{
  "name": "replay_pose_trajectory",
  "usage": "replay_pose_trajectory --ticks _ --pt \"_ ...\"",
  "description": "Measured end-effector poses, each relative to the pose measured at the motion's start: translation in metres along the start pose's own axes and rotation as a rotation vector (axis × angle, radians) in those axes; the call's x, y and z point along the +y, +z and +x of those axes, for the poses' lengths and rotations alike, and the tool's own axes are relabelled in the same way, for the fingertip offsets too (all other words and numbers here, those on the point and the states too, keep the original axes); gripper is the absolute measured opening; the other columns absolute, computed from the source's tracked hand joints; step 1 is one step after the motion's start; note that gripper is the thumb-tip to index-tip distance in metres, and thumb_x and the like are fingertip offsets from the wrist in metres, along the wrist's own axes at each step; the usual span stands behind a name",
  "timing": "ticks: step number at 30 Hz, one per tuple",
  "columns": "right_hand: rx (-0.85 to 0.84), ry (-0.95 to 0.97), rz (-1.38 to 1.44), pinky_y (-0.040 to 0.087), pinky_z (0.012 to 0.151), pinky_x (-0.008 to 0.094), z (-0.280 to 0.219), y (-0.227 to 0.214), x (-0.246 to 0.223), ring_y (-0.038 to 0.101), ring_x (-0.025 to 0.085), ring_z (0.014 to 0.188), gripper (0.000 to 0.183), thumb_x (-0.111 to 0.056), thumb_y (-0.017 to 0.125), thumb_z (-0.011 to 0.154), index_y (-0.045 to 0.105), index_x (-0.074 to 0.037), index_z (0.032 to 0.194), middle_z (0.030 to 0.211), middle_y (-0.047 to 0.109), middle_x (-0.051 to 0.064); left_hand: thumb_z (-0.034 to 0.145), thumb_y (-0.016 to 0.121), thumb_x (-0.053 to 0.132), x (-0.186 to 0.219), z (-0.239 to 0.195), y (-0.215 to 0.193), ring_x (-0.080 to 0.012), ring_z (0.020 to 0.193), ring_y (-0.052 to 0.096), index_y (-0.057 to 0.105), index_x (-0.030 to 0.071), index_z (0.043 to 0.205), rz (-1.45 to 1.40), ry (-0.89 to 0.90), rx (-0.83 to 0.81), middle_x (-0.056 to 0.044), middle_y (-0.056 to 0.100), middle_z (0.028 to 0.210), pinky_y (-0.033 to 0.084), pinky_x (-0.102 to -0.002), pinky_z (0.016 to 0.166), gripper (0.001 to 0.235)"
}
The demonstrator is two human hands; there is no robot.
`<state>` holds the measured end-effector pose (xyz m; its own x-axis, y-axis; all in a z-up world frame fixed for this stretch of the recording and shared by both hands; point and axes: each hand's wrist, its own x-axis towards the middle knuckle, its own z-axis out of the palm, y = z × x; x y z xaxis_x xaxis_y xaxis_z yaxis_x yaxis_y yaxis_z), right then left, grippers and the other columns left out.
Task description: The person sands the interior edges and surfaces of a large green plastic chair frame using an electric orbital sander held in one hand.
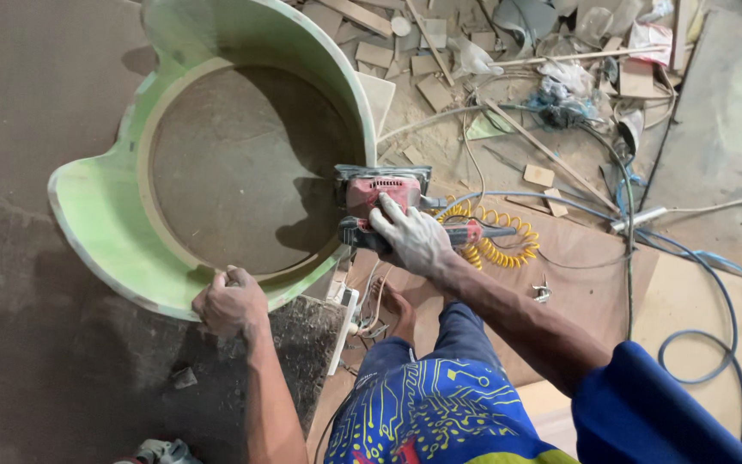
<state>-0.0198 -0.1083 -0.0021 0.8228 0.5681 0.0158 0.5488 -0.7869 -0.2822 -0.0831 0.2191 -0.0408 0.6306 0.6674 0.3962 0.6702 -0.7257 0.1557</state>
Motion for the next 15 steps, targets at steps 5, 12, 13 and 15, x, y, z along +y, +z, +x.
replay_pose_trajectory --ticks 5,12,13,15 --pt "0.015 0.184 0.288 0.062 0.068 0.054 0.016 -0.016 0.008 0.07 0.046 0.075 0.072 -0.047 0.078 0.066 0.05 -0.017 0.126 0.119 0.055 0.011 0.088 0.067 0.033 -0.008 -0.003 0.011 -0.0307 0.084 0.074 0.077 0.026 0.077 -0.033 0.008 -0.028 -0.003 0.074 0.071 0.05 -0.044 0.074 0.017" --pt "-0.149 0.376 0.514 0.055 0.085 0.064 0.041 -0.068 -0.004 0.069 0.05 0.096 0.074 -0.048 0.082 0.057 0.049 -0.014 0.113 0.105 0.064 0.021 0.088 0.068 0.037 -0.009 -0.004 0.009 -0.0274 0.084 0.074 0.076 0.029 0.075 -0.026 -0.019 -0.01 0.0 0.072 0.068 0.048 -0.045 0.083 0.017" --pt "-0.186 0.383 0.519 0.054 0.088 0.064 0.039 -0.074 -0.006 0.068 0.05 0.099 0.073 -0.047 0.083 0.058 0.05 -0.013 0.113 0.107 0.064 0.022 0.089 0.066 0.032 -0.015 -0.007 0.018 -0.0339 0.085 0.073 0.077 0.022 0.079 -0.162 -0.042 -0.052 -0.007 0.073 0.071 0.05 -0.045 0.081 0.019" --pt "-0.221 0.402 0.516 0.053 0.091 0.065 0.031 -0.075 -0.009 0.067 0.05 0.103 0.072 -0.047 0.084 0.06 0.05 -0.011 0.112 0.11 0.064 0.023 0.091 0.063 0.026 -0.026 -0.009 0.035 -0.0404 0.087 0.072 0.079 0.014 0.083 -0.308 -0.06 -0.106 -0.013 0.073 0.074 0.051 -0.046 0.08 0.021"
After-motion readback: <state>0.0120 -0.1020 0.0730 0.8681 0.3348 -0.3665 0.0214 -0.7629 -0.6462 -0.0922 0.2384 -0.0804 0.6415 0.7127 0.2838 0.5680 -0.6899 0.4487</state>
